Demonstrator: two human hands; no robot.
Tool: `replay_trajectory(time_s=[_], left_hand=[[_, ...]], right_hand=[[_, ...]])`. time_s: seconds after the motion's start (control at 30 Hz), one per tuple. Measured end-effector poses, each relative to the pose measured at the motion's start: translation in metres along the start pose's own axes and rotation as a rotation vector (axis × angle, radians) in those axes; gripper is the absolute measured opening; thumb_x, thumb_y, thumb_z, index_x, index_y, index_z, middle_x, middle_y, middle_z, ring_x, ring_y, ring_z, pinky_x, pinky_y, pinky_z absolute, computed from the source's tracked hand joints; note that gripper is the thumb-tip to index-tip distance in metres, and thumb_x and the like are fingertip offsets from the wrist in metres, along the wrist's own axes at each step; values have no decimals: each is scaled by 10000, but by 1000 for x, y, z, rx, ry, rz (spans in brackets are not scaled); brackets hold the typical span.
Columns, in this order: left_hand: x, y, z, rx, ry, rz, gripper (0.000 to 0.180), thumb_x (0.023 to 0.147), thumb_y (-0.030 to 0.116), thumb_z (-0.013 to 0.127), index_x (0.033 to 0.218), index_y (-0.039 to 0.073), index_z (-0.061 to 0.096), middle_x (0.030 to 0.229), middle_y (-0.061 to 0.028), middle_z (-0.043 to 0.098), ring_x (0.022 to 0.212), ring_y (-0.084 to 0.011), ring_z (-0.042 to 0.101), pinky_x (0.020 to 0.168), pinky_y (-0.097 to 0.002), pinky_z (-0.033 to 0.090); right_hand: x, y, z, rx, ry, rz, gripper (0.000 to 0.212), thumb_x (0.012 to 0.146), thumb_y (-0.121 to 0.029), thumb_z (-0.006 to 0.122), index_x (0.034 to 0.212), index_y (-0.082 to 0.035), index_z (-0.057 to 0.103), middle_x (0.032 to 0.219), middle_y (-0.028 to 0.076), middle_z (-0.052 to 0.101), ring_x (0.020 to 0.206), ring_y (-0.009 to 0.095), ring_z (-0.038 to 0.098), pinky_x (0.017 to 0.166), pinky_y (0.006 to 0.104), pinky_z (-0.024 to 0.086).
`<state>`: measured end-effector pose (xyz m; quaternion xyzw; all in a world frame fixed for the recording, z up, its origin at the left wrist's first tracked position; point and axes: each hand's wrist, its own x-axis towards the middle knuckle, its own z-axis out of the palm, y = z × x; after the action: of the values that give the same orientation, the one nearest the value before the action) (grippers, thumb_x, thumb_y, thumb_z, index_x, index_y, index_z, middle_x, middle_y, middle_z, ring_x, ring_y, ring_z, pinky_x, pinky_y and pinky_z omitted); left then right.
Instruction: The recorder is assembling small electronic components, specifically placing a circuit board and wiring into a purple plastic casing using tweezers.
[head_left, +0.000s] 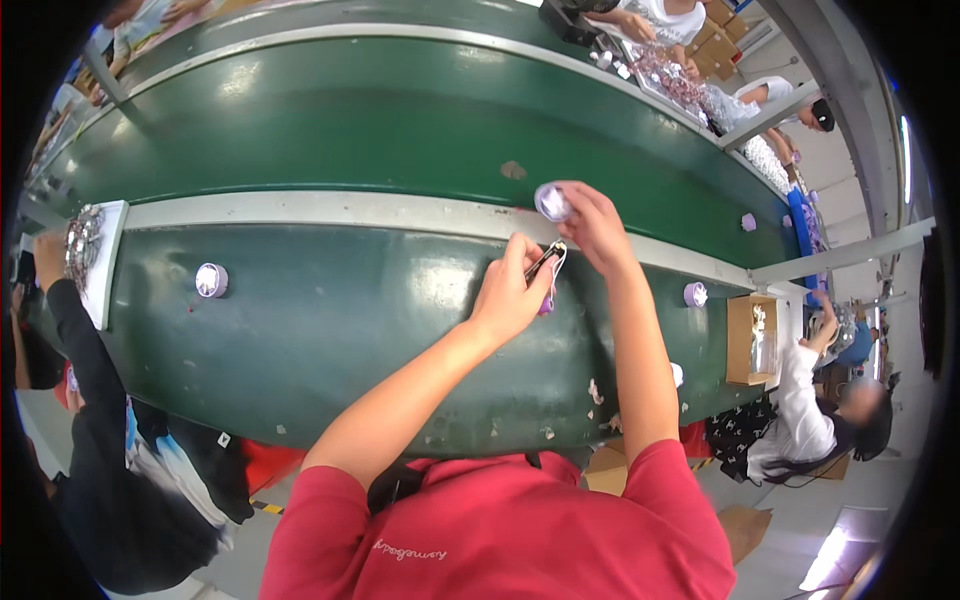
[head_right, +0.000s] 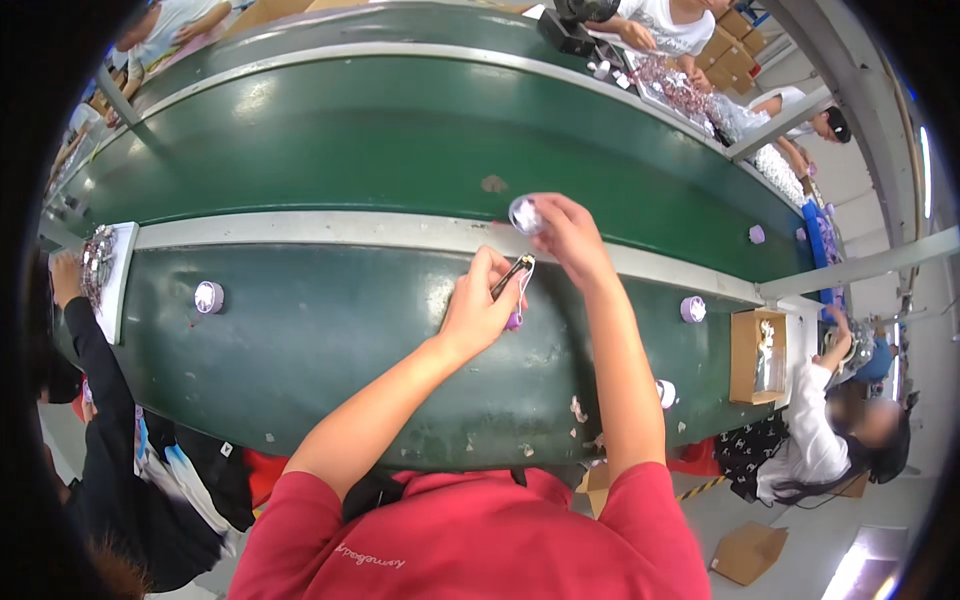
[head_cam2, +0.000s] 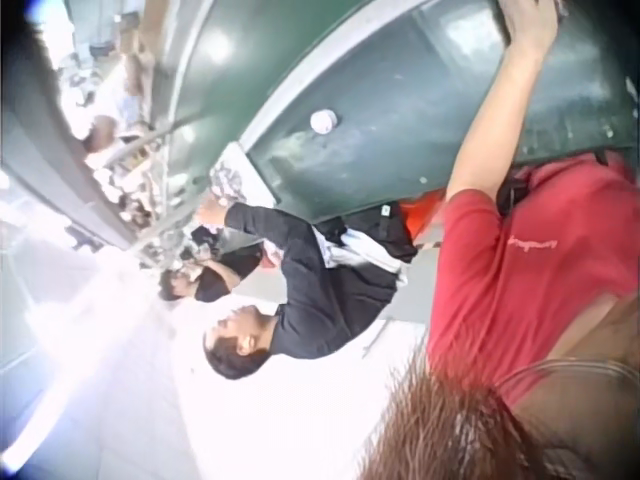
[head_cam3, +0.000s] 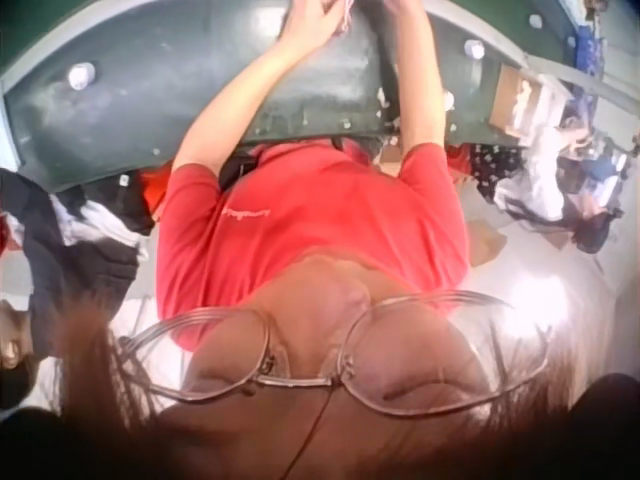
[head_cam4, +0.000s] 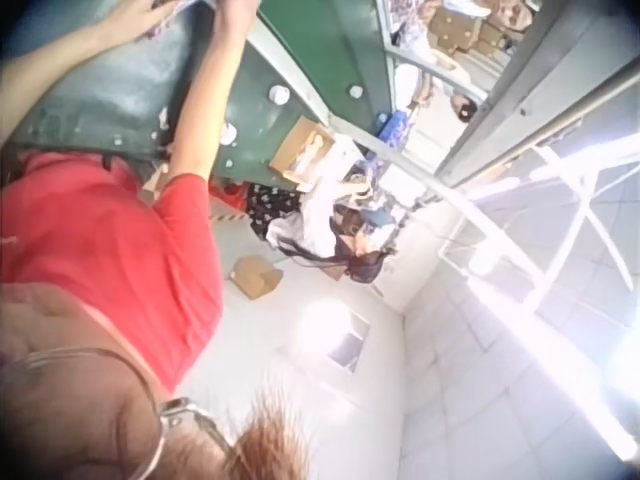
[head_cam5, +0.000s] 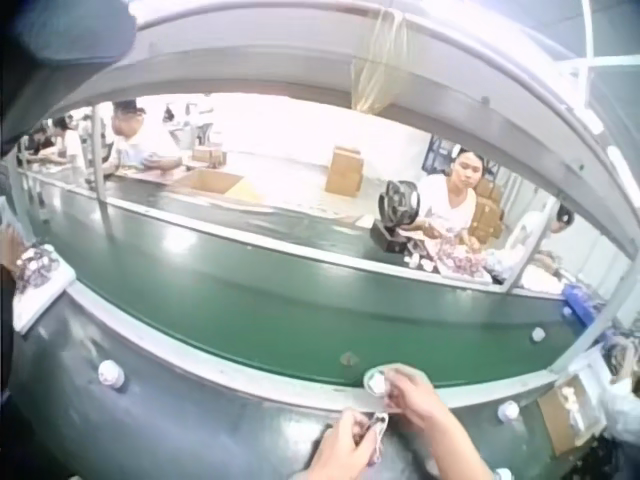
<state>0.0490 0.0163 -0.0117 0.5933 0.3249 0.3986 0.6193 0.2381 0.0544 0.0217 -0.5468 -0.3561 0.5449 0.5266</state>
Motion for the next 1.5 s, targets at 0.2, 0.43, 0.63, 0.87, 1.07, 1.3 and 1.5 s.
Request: replay_trajectory(time_s=[0.2, 0.43, 0.63, 0.87, 1.07, 1.3, 1.5], left_hand=[[0, -10, 3, 245, 135, 42, 226, 955, 174, 677, 996, 16, 520, 769, -200, 694, 699, -386, 704, 625, -465, 528], [3, -3, -1, 360, 211, 60, 202, 905, 127, 710, 951, 5, 556, 709, -136, 699, 615, -229, 696, 585, -351, 535], [4, -3, -3, 396, 252, 82, 234, 875, 121, 743, 952, -10, 565, 734, -144, 717, 634, -180, 694, 604, -323, 535], [0, -9, -2, 290, 207, 75, 177, 898, 87, 720, 955, 18, 568, 725, -74, 701, 612, -136, 671, 553, -295, 510], [0, -11, -6, 107, 152, 3, 139, 926, -26, 711, 1023, -53, 615, 967, -113, 746, 878, -105, 708, 739, -216, 548], [1, -6, -3, 80, 158, -27, 125, 938, -27, 708, 1009, -81, 621, 1000, -151, 760, 880, -109, 708, 744, -216, 554], [3, -8, -7, 55, 125, -9, 120, 950, -2, 716, 988, -83, 636, 1008, -167, 771, 854, -93, 694, 724, -208, 548]], right_hand=[[-71, 21, -43, -407, 86, 83, 338, 1056, -272, 564, 1277, -29, 646, 897, 32, 673, 685, 107, 642, 574, 220, 470], [-96, 19, -42, -1134, 322, -527, 284, 901, -162, 755, 1177, -102, 729, 1333, 132, 605, 1165, 358, 585, 1018, 440, 469], [-90, 35, -14, -1229, 0, -743, 218, 791, -167, 820, 992, -169, 735, 1333, 15, 612, 1324, 318, 474, 1129, 551, 301], [-83, 48, -9, -1254, 65, -740, 142, 855, -155, 782, 965, -172, 693, 960, -45, 690, 1161, 218, 606, 1123, 617, 259], [-89, 24, 10, -888, 254, -678, 150, 787, -30, 818, 903, -55, 726, 912, 79, 711, 919, 270, 675, 939, 405, 467], [-86, 35, 10, -757, 257, -626, 181, 804, 34, 795, 963, -30, 737, 939, 99, 722, 897, 221, 686, 812, 323, 516], [-84, 37, 10, -658, 296, -604, 130, 831, 34, 794, 940, -1, 733, 922, 84, 716, 845, 163, 659, 776, 284, 517]])
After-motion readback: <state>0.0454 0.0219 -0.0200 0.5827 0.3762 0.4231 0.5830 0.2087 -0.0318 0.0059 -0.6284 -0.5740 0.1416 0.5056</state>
